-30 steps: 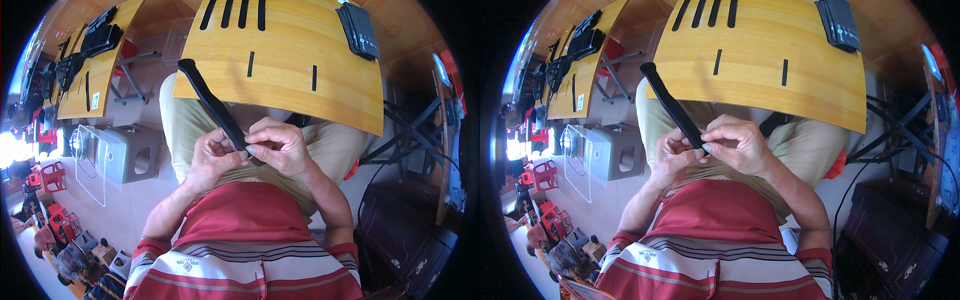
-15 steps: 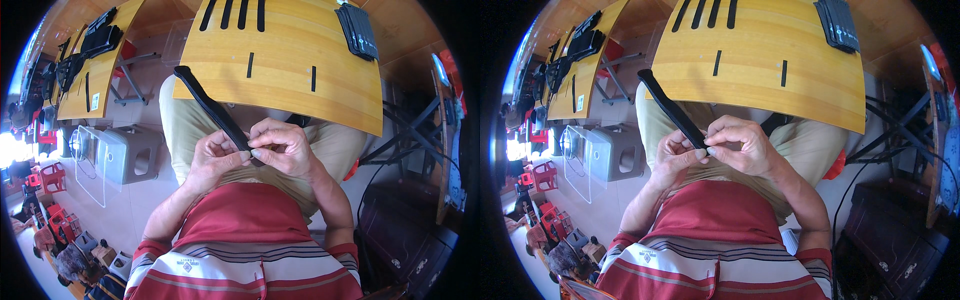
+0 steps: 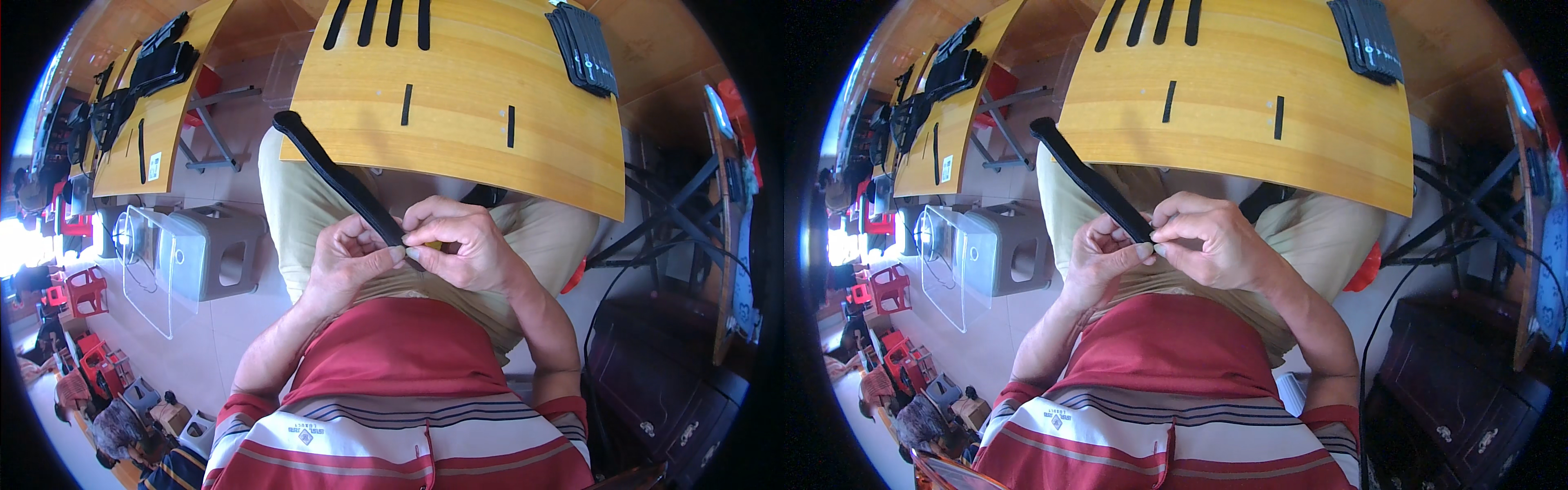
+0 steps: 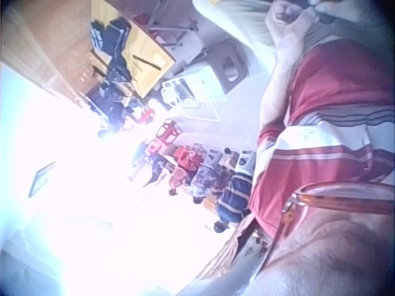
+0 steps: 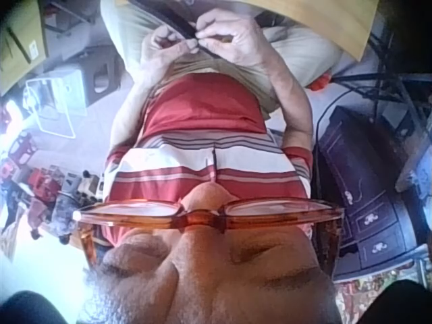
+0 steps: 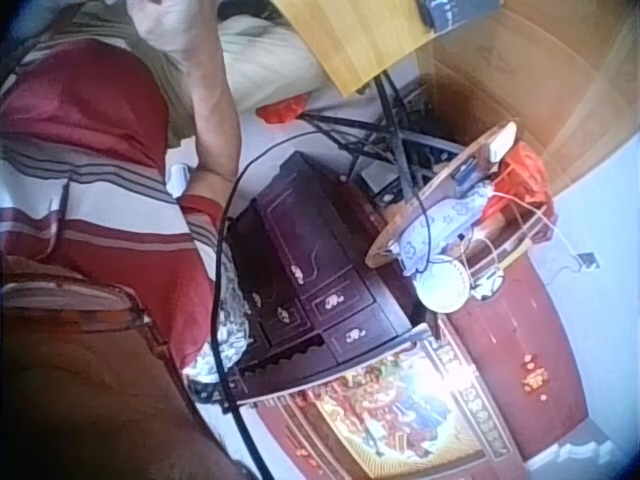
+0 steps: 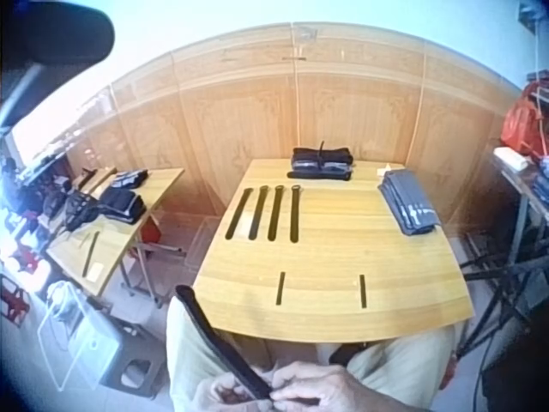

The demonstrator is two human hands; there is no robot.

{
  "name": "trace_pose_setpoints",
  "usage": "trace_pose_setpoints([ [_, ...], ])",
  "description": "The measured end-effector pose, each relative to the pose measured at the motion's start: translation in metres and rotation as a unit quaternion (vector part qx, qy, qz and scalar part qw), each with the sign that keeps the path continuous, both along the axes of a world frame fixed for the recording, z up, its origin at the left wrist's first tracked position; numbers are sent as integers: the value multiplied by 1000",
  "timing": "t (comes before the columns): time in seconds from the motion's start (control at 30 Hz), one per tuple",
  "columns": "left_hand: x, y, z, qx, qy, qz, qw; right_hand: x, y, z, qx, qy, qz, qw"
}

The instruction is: Assembling and labeling black fabric straps at a workspace.

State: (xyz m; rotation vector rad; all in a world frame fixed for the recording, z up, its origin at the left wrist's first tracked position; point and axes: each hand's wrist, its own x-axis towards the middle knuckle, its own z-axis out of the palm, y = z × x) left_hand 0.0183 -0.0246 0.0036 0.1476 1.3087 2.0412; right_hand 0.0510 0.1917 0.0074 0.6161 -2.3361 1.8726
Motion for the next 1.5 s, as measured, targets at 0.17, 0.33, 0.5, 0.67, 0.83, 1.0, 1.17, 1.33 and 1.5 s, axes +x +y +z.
trace_pose_setpoints([
  [0.17, 1, 1, 3, -40, 39, 14, 998, 3, -10, 13, 164, 121, -64, 977],
  [0.33, 1, 2, 10, -108, 75, 21, 991, 9, -16, 12, 242, 156, -86, 954],
  [0.5, 6, -3, 8, -106, 79, -19, 991, 6, -12, 3, 288, 140, -74, 944],
  [0.67, 6, -3, 11, -89, 49, -14, 995, 7, -2, 5, 96, 54, -13, 994],
  [0.83, 5, -2, 4, -70, 18, -20, 997, 8, 0, 1, 42, -9, 14, 999],
  [1.0, 5, -5, 4, -66, 14, -27, 997, 6, 0, -3, 26, -11, 27, 999],
  [1.17, 6, -5, 2, -67, 18, -27, 997, 6, 0, -3, 35, -8, 28, 999],
  [1.33, 7, -6, -1, -81, 38, -34, 995, 7, 0, -2, 46, -18, 29, 998],
  [1.5, 9, -6, -3, -85, 43, -35, 995, 6, 1, -4, 64, -23, 42, 997],
])
